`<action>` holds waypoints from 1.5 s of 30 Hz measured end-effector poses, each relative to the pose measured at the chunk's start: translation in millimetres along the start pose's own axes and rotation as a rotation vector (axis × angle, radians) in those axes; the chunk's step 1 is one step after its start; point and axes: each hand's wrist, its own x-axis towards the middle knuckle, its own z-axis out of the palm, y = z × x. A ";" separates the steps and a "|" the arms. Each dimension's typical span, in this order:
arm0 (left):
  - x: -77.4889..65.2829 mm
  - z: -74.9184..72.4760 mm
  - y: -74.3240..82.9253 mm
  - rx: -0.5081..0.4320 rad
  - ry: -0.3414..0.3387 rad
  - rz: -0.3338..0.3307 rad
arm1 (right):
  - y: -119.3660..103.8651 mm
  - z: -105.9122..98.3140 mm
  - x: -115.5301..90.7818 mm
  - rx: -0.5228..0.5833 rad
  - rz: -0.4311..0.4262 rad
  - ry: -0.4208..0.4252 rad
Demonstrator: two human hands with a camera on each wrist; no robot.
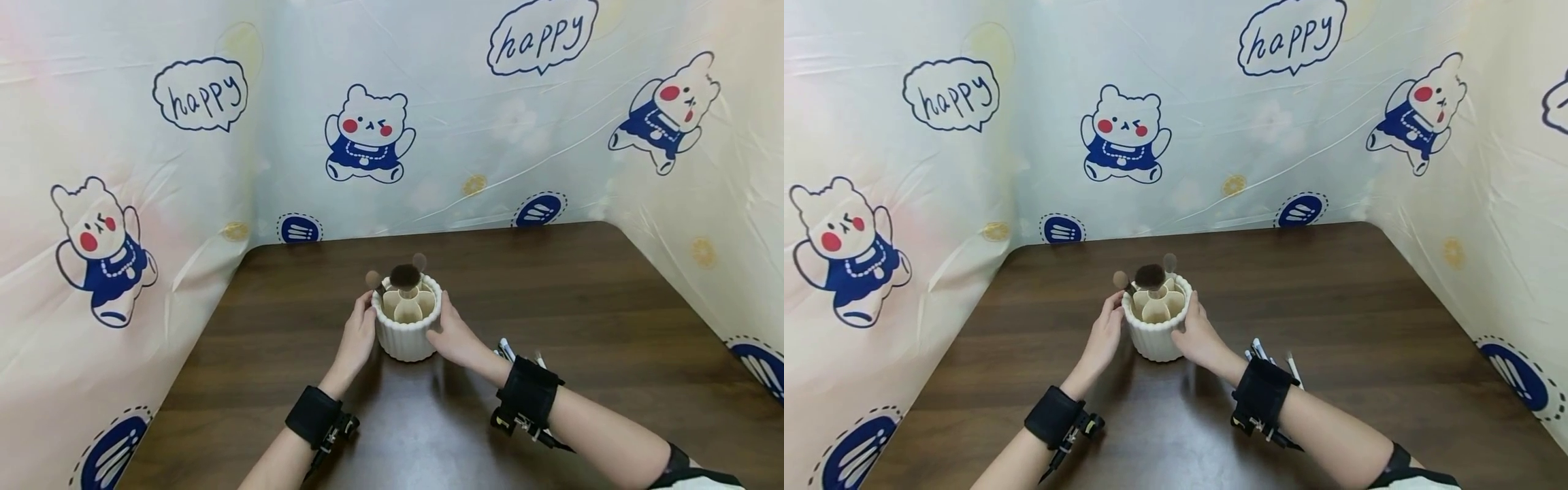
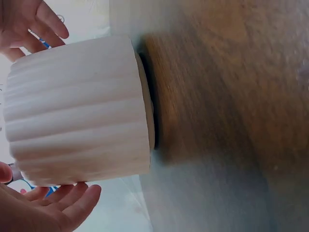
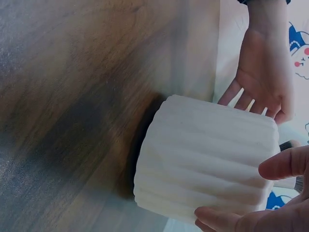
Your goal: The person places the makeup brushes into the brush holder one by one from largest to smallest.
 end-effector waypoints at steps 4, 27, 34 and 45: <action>3.6 0.6 0.6 0.000 -0.002 0.000 | 0.9 -0.1 -2.1 0.012 0.012 0.006; 3.1 2.9 -2.9 -0.025 -0.065 -0.031 | 2.0 1.0 -5.2 0.001 0.000 -0.002; -0.3 3.1 -3.5 -0.045 -0.057 -0.012 | 4.3 -2.6 -0.6 0.017 -0.007 -0.008; -0.8 2.6 -5.4 -0.065 -0.049 -0.011 | 10.7 -23.2 2.5 -0.078 0.066 0.051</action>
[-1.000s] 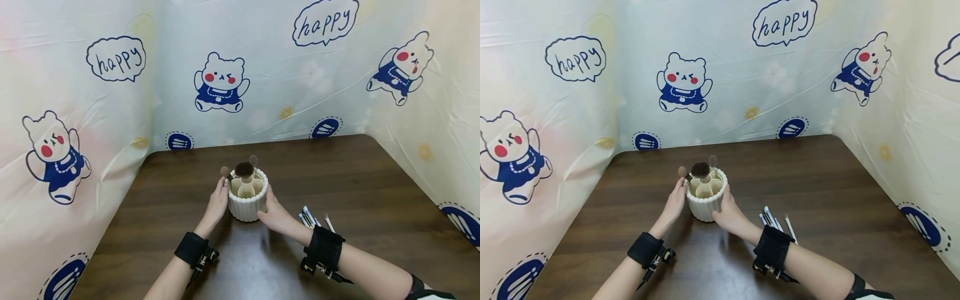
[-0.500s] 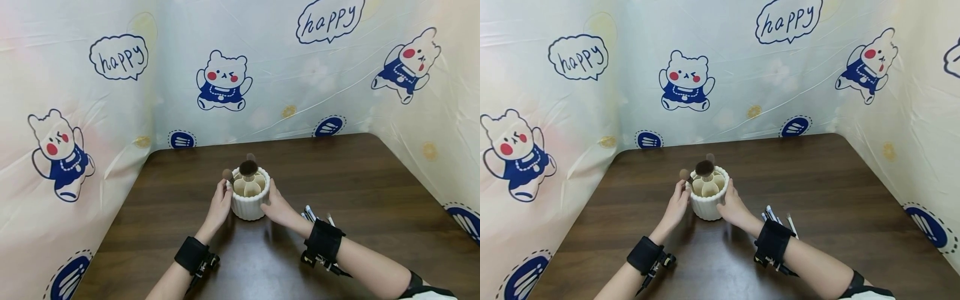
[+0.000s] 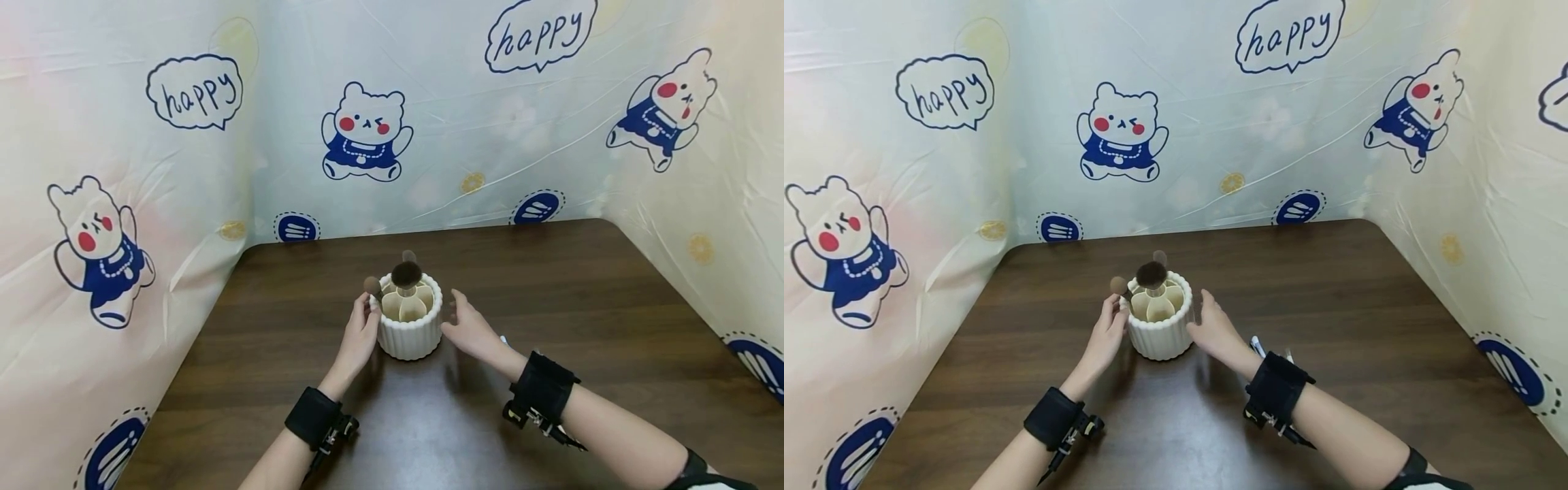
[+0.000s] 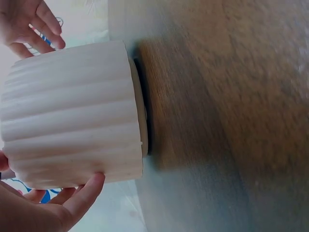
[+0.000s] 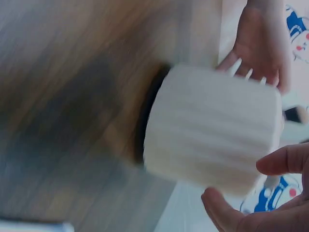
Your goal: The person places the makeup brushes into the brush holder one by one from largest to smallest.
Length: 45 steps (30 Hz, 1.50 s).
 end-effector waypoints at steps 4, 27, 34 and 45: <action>0.1 0.5 -0.3 -0.006 -0.001 0.007 | 12.2 -14.6 2.3 -0.064 0.005 0.035; 0.9 0.9 -1.3 -0.013 -0.008 0.018 | 92.5 -51.9 -6.6 -0.322 0.078 0.043; 1.2 1.5 -1.3 -0.009 -0.003 0.020 | 97.4 -50.6 -6.6 -0.342 0.103 0.029; 2.0 2.3 -1.4 0.011 0.010 0.018 | 97.3 -49.4 -6.3 -0.362 0.110 0.033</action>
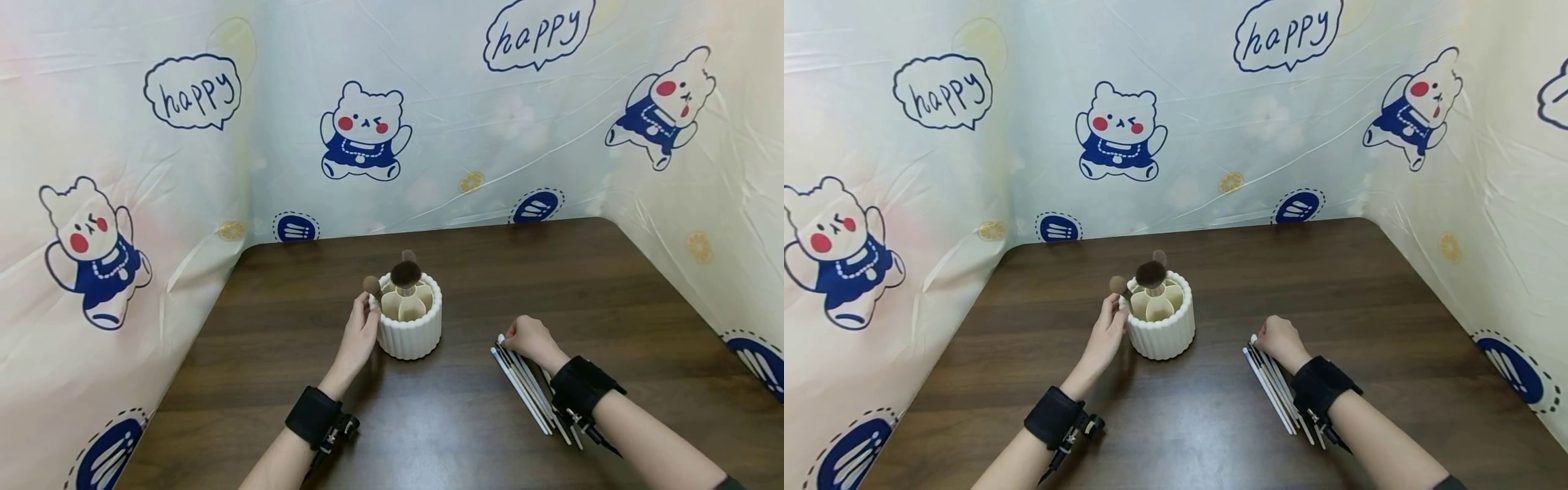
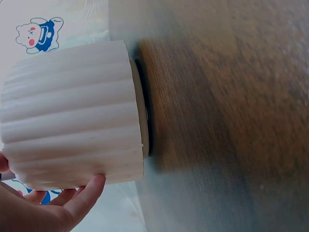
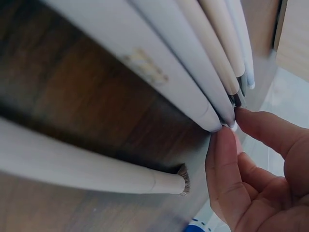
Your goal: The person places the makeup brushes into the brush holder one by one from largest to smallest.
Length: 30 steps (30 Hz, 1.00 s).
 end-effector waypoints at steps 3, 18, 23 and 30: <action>-0.2 -0.1 0.6 0.000 0.005 -0.003 | -0.4 0.4 0.8 0.000 -0.004 0.000; -2.6 0.4 3.1 -0.017 -0.001 -0.002 | -2.0 -0.2 6.9 0.103 0.046 -0.017; -2.2 -0.1 1.4 -0.014 -0.004 -0.013 | -3.2 -6.9 7.3 0.150 0.023 0.014; -3.0 -1.1 3.3 -0.008 -0.001 -0.014 | -7.2 -17.9 11.9 0.159 -0.002 0.077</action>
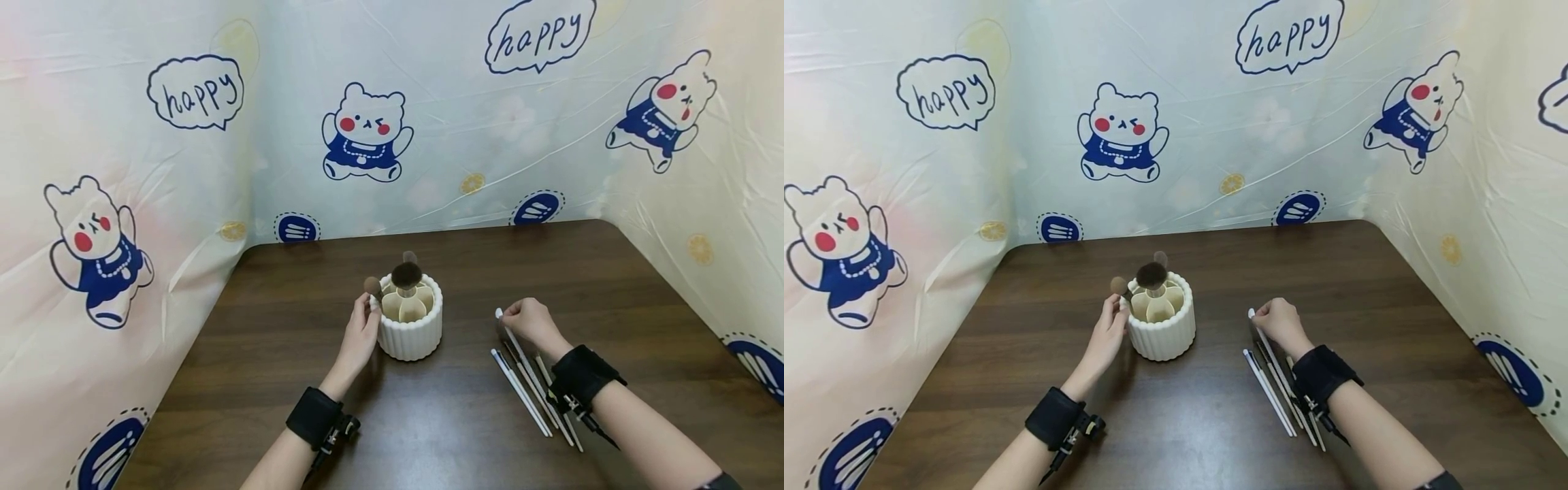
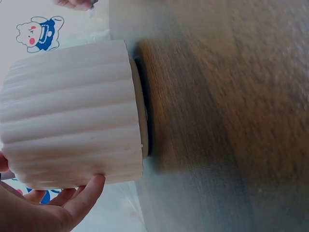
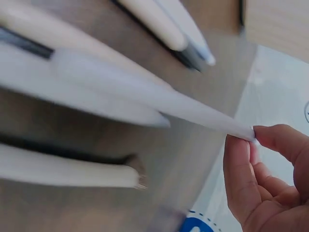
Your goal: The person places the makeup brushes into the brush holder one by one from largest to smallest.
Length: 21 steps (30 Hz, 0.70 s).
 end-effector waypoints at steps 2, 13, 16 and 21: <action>-0.4 -0.1 1.5 0.001 0.003 -0.003 | -3.0 -4.3 2.8 0.009 -0.002 0.013; 0.4 -0.4 -0.4 -0.003 -0.017 -0.011 | -36.9 -36.2 15.4 0.063 -0.049 0.132; 0.7 -0.6 -0.3 0.000 -0.020 -0.010 | -48.1 -43.2 18.1 0.072 -0.086 0.196; 0.5 -0.6 0.2 0.000 -0.020 -0.011 | -70.3 -52.7 19.6 0.122 -0.147 0.289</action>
